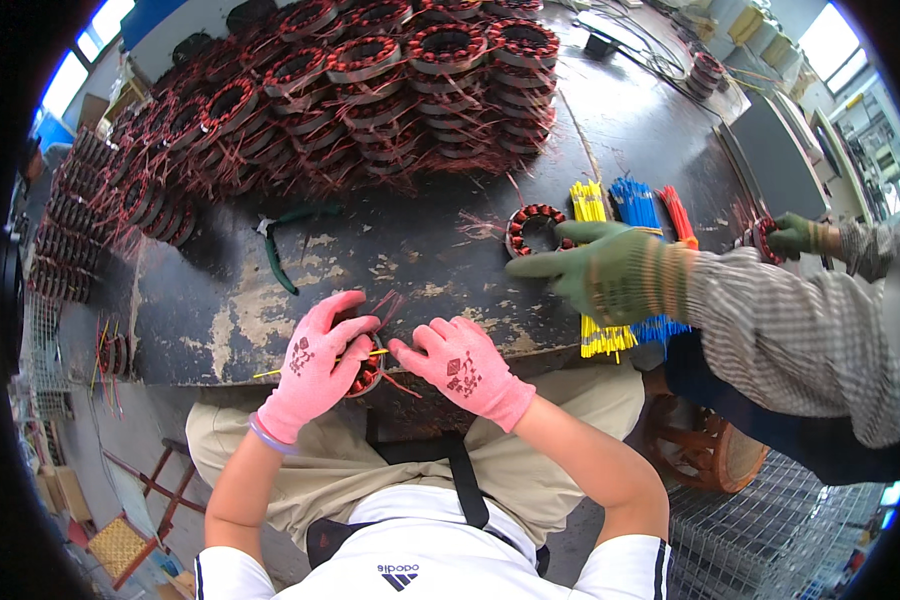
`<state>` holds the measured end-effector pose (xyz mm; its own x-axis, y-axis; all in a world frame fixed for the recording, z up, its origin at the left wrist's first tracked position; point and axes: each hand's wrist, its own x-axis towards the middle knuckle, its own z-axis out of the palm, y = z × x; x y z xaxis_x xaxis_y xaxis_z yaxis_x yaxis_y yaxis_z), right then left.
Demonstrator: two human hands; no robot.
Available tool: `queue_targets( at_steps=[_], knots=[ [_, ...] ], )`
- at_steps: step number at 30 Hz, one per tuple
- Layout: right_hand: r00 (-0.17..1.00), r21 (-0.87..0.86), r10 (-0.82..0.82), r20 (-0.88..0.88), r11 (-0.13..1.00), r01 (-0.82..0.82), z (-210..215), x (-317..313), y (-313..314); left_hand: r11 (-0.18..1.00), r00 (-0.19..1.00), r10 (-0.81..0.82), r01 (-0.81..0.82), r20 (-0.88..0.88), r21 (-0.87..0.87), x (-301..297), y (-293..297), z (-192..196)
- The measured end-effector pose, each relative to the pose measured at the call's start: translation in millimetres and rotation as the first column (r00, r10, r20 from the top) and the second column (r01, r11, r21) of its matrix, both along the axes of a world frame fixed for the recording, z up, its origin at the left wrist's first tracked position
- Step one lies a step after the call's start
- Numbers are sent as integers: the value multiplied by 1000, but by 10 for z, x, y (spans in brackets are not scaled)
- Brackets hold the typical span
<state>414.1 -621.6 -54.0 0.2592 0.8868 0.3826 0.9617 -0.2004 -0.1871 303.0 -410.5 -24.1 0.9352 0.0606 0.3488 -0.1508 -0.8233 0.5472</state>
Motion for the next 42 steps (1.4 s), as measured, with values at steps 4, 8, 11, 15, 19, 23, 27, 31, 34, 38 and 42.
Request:
queue_targets(
  at_steps=[4,8,11,15,19,23,27,31,34,38,42],
  knots=[
    [970,88,-155,-189,981,174,81,-21,-178,997,992,69,-73,-110,-32,119,-66,-54],
    [743,93,-518,-424,791,605,317,139,-912,989,988,95,-107,-120,-98,76,-52,-115],
    [382,154,-814,-437,350,924,227,333,-1829,993,989,87,-95,-118,-65,59,-93,-92],
    [91,-180,-890,-447,189,965,18,394,-2640,996,989,53,-62,-141,-64,99,-138,-92],
    [74,-79,-477,-876,293,953,105,372,-2357,997,990,35,-44,-139,-57,74,-74,-88],
    [255,141,-333,-908,331,933,865,-68,-2044,988,994,104,-108,41,109,10,-101,-32],
    [843,378,-103,-529,860,343,1143,-295,-1304,929,867,-97,-97,489,358,1,-502,439],
    [773,334,229,-592,942,-23,1186,-346,-576,755,767,-416,-8,488,655,-151,-458,776],
    [518,291,168,-839,942,165,921,-114,-365,888,847,-178,-80,500,452,-205,-314,757],
    [745,-29,-229,-627,962,271,353,100,61,974,952,185,-211,243,88,-283,-308,506],
    [655,-150,-197,-729,980,127,185,144,415,962,947,274,-265,167,-71,-152,-289,-15]
  ],
)
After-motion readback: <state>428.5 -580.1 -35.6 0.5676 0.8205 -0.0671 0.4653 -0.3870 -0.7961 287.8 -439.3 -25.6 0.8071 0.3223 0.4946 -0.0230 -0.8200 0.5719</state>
